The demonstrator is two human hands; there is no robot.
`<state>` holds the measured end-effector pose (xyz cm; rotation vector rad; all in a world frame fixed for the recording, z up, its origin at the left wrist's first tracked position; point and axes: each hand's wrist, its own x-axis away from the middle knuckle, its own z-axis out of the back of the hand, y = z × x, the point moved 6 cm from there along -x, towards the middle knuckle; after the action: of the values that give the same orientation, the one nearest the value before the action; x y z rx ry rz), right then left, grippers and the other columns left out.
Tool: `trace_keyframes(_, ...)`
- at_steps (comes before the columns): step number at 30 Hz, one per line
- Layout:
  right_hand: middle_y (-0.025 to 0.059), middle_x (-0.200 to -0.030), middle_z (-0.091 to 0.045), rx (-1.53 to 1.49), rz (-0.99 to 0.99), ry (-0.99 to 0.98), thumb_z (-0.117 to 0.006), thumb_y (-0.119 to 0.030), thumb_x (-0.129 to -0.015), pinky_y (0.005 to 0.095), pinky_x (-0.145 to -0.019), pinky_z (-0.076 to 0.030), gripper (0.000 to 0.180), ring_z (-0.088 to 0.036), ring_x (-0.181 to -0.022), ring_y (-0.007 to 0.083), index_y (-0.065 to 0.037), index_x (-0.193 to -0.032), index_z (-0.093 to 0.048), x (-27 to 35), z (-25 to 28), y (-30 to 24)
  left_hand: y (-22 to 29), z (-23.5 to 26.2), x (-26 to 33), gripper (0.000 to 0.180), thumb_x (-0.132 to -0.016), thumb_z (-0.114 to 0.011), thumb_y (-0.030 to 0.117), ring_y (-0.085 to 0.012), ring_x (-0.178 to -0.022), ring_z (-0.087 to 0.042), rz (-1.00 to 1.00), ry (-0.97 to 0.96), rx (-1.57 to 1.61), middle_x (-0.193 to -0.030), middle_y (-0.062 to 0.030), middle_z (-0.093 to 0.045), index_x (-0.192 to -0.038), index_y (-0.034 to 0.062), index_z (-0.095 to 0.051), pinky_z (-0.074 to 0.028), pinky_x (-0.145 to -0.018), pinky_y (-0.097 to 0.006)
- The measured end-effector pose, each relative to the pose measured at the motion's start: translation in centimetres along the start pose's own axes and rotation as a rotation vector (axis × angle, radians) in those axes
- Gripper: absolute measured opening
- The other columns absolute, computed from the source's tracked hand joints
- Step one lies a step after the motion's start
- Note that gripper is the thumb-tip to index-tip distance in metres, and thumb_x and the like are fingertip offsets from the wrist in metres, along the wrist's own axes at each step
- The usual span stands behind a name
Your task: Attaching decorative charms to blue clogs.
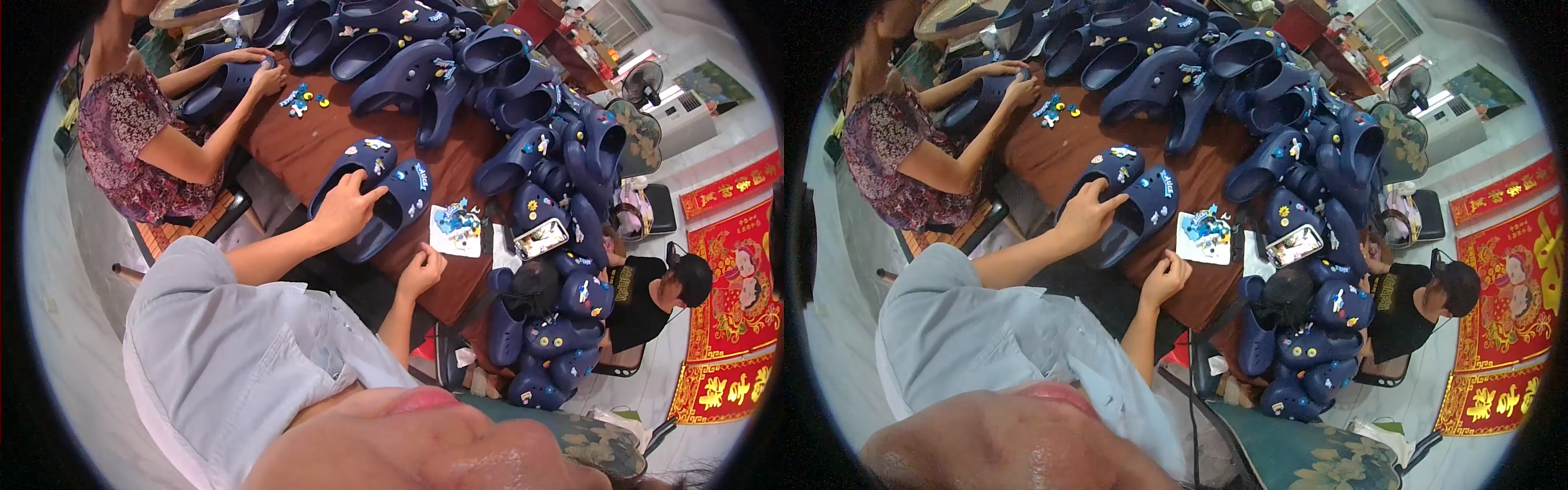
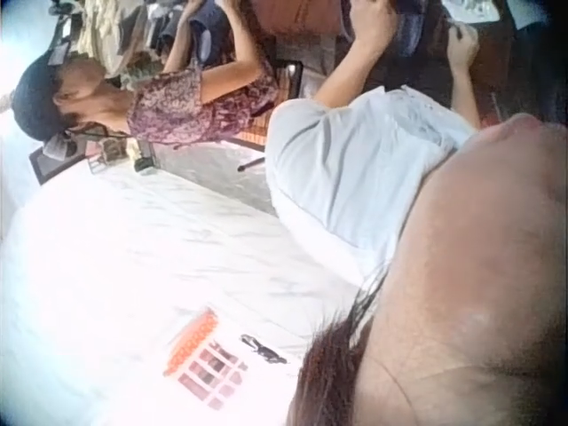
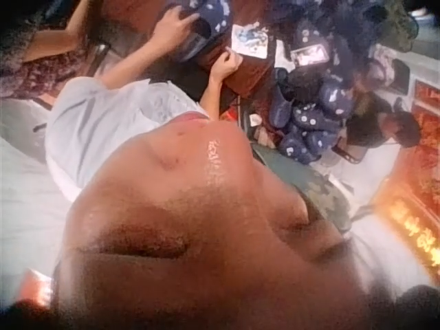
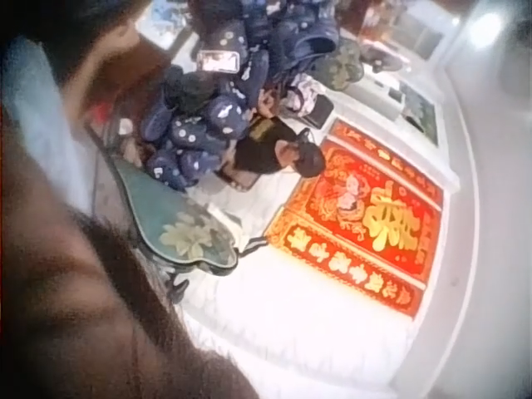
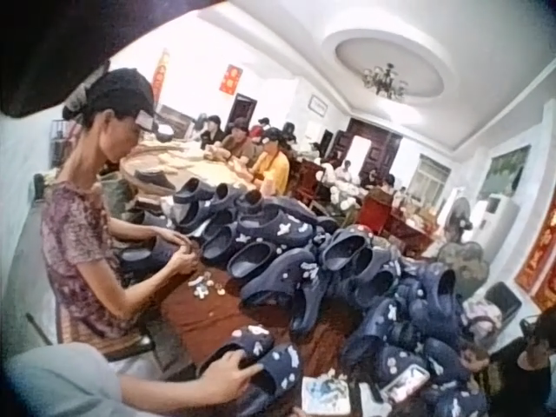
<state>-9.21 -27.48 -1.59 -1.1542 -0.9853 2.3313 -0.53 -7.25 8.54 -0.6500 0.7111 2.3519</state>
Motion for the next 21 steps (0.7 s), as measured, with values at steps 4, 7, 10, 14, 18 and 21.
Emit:
trace_keyframes(4, 0.0127, -0.089, -0.067, -0.032, 0.088, -0.068, -0.056, 0.002, -0.079, 0.0426, -0.083, -0.046, 0.014, -0.058, -0.091, 0.0316, -0.001, -0.087, -0.068, 0.2, -1.1, -0.5, -1.9, -1.7, 1.2, 0.052, -0.079, -0.067, 0.010, -0.0362, -0.092, -0.058, 0.113, -0.217, 0.021, -0.102, -0.0200, -0.055, -0.130, 0.0174, -0.058, -0.051, -0.077, -0.043)
trace_keyframes(7, 0.0114, -0.090, -0.067, 0.075, 0.183, -0.113, -0.057, 0.000, -0.079, 0.0425, -0.083, -0.045, 0.013, -0.059, -0.091, 0.0311, -0.002, -0.087, -0.068, 0.0, -1.6, -0.8, -1.3, -2.5, 0.5, 0.066, -0.080, -0.066, 0.009, -0.0361, -0.088, -0.059, 0.033, -0.234, 0.037, -0.096, -0.0191, -0.054, -0.141, 0.0258, -0.047, -0.051, -0.075, -0.043)
trace_keyframes(10, 0.0101, -0.091, -0.067, 0.155, 0.200, -0.156, -0.058, -0.001, -0.079, 0.0424, -0.083, -0.044, 0.012, -0.059, -0.092, 0.0303, -0.003, -0.087, -0.068, 0.2, -1.8, -1.5, -1.4, -3.7, 0.0, 0.076, -0.080, -0.064, 0.006, -0.0359, -0.084, -0.058, 0.021, -0.267, 0.008, -0.094, -0.0190, -0.054, -0.146, 0.0337, -0.038, -0.050, -0.075, -0.042)
trace_keyframes(14, 0.0095, -0.090, -0.067, 0.171, 0.203, -0.153, -0.059, -0.001, -0.079, 0.0424, -0.081, -0.044, 0.012, -0.060, -0.091, 0.0293, -0.004, -0.087, -0.068, 0.4, -2.0, -1.2, -2.2, -4.7, -0.3, 0.079, -0.080, -0.060, 0.002, -0.0355, -0.080, -0.056, 0.027, -0.230, -0.017, -0.089, -0.0183, -0.054, -0.147, 0.0364, -0.037, -0.049, -0.073, -0.043)
trace_keyframes(18, 0.0097, -0.090, -0.066, 0.138, 0.211, -0.156, -0.058, 0.000, -0.079, 0.0421, -0.081, -0.044, 0.013, -0.060, -0.090, 0.0296, -0.004, -0.087, -0.067, 0.3, -2.4, -1.4, -3.6, -5.2, -0.1, 0.077, -0.080, -0.057, -0.002, -0.0347, -0.075, -0.054, 0.033, -0.143, 0.080, -0.079, -0.0175, -0.052, -0.146, 0.0343, -0.040, -0.047, -0.070, -0.044)
trace_keyframes(21, 0.0098, -0.090, -0.066, 0.149, 0.217, -0.159, -0.059, 0.000, -0.078, 0.0420, -0.081, -0.044, 0.013, -0.060, -0.090, 0.0299, -0.004, -0.087, -0.067, 0.4, -2.6, -1.2, -3.9, -4.7, -0.3, 0.074, -0.080, -0.057, -0.002, -0.0338, -0.074, -0.053, 0.049, -0.177, 0.141, -0.077, -0.0170, -0.051, -0.145, 0.0307, -0.043, -0.047, -0.069, -0.044)
